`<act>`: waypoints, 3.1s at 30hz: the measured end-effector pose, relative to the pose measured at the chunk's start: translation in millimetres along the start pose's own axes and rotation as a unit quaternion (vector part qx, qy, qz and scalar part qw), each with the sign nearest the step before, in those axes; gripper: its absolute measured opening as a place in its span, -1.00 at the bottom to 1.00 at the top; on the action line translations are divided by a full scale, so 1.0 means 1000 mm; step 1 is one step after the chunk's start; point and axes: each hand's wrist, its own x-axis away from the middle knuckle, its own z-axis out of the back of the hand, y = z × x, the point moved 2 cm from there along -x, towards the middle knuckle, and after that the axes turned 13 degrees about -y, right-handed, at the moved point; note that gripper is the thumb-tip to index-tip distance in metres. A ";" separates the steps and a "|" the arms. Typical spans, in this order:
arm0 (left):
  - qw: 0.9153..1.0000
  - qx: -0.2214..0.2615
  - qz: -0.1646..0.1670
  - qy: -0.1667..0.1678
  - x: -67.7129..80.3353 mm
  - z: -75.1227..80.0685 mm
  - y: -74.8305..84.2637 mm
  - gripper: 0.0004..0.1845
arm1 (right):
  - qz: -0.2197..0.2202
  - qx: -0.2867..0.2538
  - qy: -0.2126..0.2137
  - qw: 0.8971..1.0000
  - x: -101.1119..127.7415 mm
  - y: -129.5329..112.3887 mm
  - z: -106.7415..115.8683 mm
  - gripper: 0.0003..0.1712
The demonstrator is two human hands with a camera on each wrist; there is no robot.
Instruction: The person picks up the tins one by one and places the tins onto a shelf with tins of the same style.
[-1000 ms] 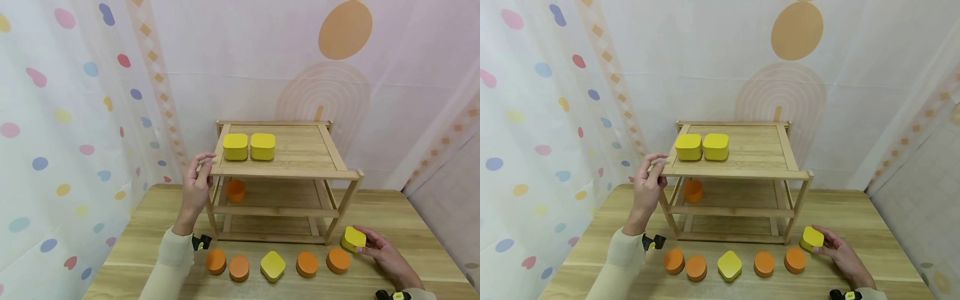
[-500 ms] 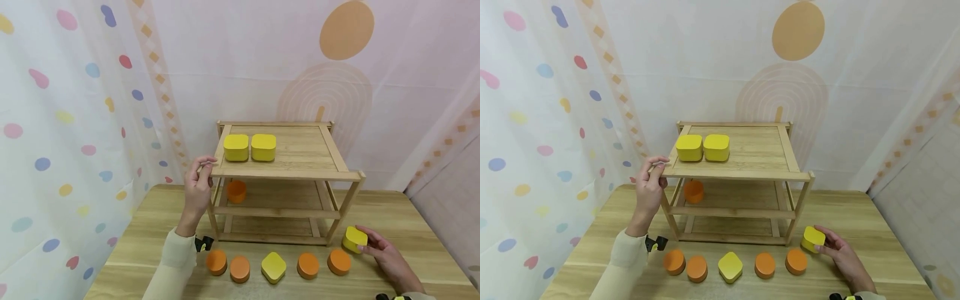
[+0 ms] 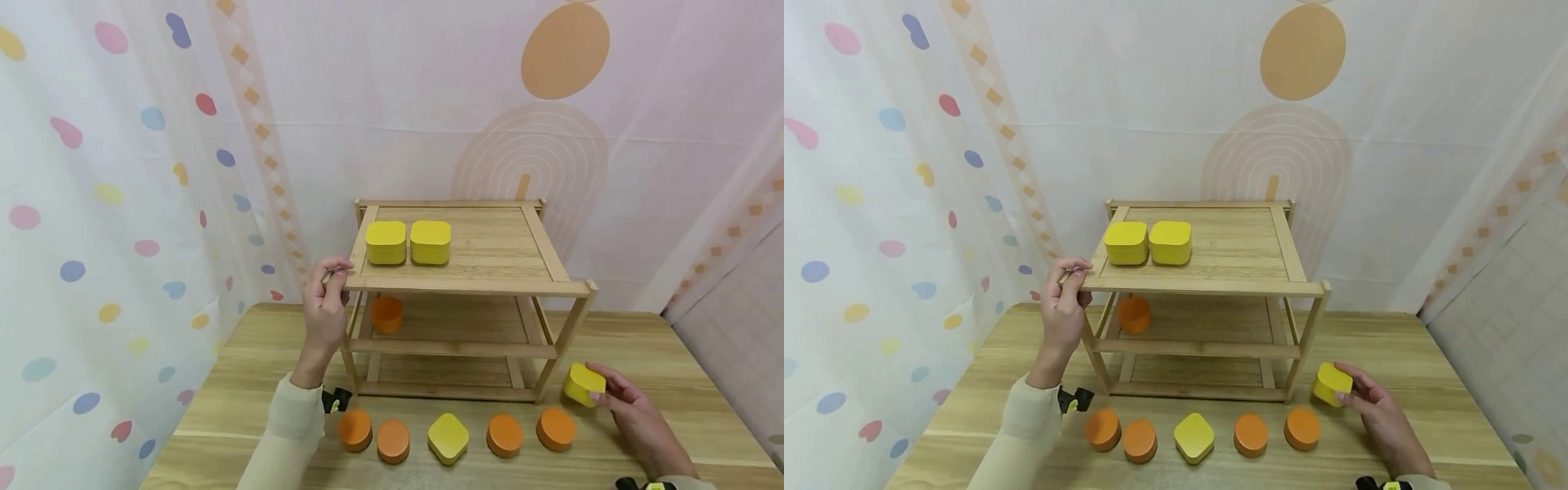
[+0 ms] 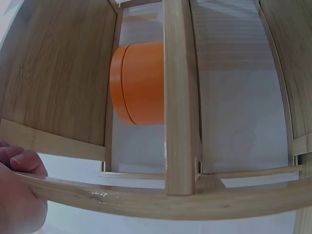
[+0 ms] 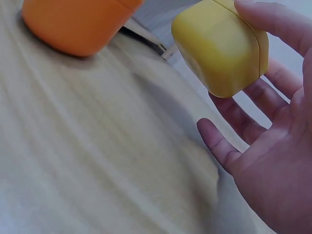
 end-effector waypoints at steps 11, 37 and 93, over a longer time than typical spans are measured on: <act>1.000 -0.003 0.011 -0.006 -0.001 0.001 0.001 -0.77 | 0.000 0.057 0.000 0.998 -0.004 -0.026 0.004 -0.44; 1.000 0.009 0.004 -0.012 -0.001 0.002 0.000 -0.78 | 0.132 0.051 -0.037 0.989 -0.021 -0.077 0.018 -0.39; 1.000 0.018 0.003 -0.006 0.004 0.002 -0.002 -0.78 | 0.252 0.020 -0.052 0.966 -0.070 -0.189 0.003 -0.42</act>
